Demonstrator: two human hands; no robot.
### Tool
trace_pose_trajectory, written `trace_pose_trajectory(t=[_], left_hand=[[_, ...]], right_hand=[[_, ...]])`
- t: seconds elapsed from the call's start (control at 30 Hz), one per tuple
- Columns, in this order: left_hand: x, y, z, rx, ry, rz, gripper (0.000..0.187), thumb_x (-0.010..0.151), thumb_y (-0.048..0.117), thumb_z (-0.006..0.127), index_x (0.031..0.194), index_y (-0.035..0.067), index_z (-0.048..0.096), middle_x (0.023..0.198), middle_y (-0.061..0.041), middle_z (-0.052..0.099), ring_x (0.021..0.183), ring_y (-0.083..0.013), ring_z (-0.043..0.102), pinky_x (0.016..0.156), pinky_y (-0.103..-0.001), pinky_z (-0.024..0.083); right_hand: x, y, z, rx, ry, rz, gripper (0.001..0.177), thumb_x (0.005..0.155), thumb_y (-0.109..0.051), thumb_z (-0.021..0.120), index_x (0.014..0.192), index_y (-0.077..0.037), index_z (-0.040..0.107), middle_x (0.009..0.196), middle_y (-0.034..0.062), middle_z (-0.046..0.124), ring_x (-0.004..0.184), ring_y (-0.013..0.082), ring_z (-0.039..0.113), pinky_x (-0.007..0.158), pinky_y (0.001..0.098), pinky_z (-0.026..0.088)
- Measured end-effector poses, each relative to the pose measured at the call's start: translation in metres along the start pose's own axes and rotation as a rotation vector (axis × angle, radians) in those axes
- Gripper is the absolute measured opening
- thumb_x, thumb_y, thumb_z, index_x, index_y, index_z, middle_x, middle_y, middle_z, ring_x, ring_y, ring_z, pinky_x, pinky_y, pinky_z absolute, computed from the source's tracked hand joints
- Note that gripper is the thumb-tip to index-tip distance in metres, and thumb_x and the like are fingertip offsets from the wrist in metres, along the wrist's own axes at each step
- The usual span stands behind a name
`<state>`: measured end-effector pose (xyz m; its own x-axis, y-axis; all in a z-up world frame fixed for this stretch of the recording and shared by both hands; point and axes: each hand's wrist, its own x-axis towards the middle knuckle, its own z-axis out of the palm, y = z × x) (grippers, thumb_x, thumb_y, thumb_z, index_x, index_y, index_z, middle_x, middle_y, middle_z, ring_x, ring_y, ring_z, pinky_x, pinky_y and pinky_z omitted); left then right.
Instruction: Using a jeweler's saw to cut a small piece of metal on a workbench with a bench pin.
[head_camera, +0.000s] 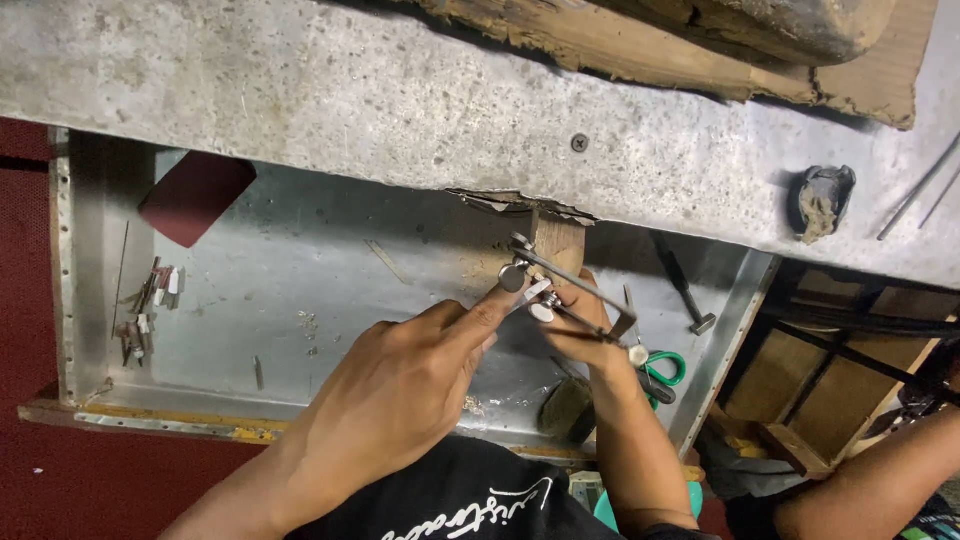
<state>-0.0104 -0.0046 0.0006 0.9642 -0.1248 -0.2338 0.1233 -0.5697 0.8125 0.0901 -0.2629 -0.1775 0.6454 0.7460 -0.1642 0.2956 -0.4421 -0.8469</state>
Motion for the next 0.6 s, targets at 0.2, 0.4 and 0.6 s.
trace_pose_trajectory(t=[0.2,0.4,0.6], left_hand=[[-0.001,0.001,0.0,-0.048,0.043,0.048,0.064,0.097,0.006,0.056,0.158,0.013,0.04,0.101,-0.016,0.077,0.068,-0.0426,0.07,0.05,-0.054,0.049],[0.001,-0.003,-0.001,-0.13,0.001,0.032,0.073,0.091,-0.003,0.054,0.159,0.014,0.035,0.11,-0.015,0.079,0.102,-0.0284,0.078,0.066,-0.047,0.064],[0.001,0.001,0.004,-0.066,-0.016,-0.007,0.066,0.093,0.003,0.053,0.157,0.013,0.041,0.113,-0.01,0.078,0.092,-0.0293,0.078,0.062,-0.048,0.064]], right_hand=[[0.003,0.009,0.026,-0.427,0.203,-0.1,0.01,0.091,-0.013,0.046,0.086,-0.014,0.054,0.079,0.0059,0.055,0.071,0.0351,0.052,0.064,0.0481,0.037],[-0.005,-0.018,0.036,-0.225,0.399,-0.021,0.035,0.09,-0.018,0.05,0.06,-0.015,0.033,0.05,0.0009,0.03,0.044,0.0146,0.029,0.046,0.0387,0.025],[0.002,-0.021,0.033,-0.194,0.458,-0.223,0.025,0.073,0.0,0.048,0.06,-0.012,0.029,0.053,0.0007,0.018,0.046,0.0163,0.017,0.043,0.0369,0.016]])
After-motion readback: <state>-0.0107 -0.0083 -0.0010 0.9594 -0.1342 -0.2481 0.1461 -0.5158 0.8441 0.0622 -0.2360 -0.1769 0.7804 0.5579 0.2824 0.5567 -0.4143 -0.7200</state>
